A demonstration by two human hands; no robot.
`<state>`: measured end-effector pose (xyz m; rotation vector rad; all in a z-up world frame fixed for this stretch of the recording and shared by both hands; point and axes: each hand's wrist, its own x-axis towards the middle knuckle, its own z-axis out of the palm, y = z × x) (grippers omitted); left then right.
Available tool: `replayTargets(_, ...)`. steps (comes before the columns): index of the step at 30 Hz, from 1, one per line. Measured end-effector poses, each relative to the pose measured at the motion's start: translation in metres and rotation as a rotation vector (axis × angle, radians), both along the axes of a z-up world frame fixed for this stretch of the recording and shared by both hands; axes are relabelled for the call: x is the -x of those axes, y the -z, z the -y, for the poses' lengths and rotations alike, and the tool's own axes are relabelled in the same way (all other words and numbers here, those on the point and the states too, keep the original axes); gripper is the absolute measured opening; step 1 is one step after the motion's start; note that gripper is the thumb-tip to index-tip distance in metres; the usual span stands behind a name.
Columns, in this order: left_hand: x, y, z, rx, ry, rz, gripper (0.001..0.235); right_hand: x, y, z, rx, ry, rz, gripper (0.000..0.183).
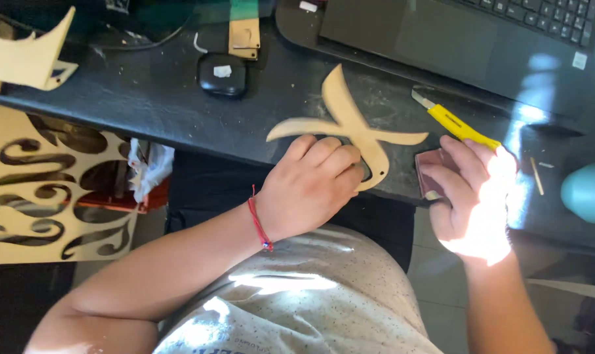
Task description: Sanding the edges and surfaces of a laser-cut wooden decorative piece
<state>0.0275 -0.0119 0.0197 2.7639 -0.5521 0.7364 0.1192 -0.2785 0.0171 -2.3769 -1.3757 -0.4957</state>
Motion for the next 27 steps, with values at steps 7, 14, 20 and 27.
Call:
replayTargets(7,0.002,-0.015,-0.031,0.240,0.233,0.150,0.008,-0.003,0.007,0.019,-0.045,0.031,-0.087,0.024)
replayTargets(14,0.030,-0.083,-0.043,1.196,0.007,-0.136,0.028,0.045,-0.029,-0.024,-0.374,0.208,-0.462,0.030)
replayTargets(20,0.039,-0.078,-0.048,1.571,0.141,-0.225,0.028,0.069,-0.074,-0.117,-0.277,0.191,-1.088,0.030)
replayTargets(27,0.078,-0.071,-0.072,1.669,0.371,-0.452,0.092,0.096,-0.066,-0.129,-0.399,-0.052,-1.033,0.022)
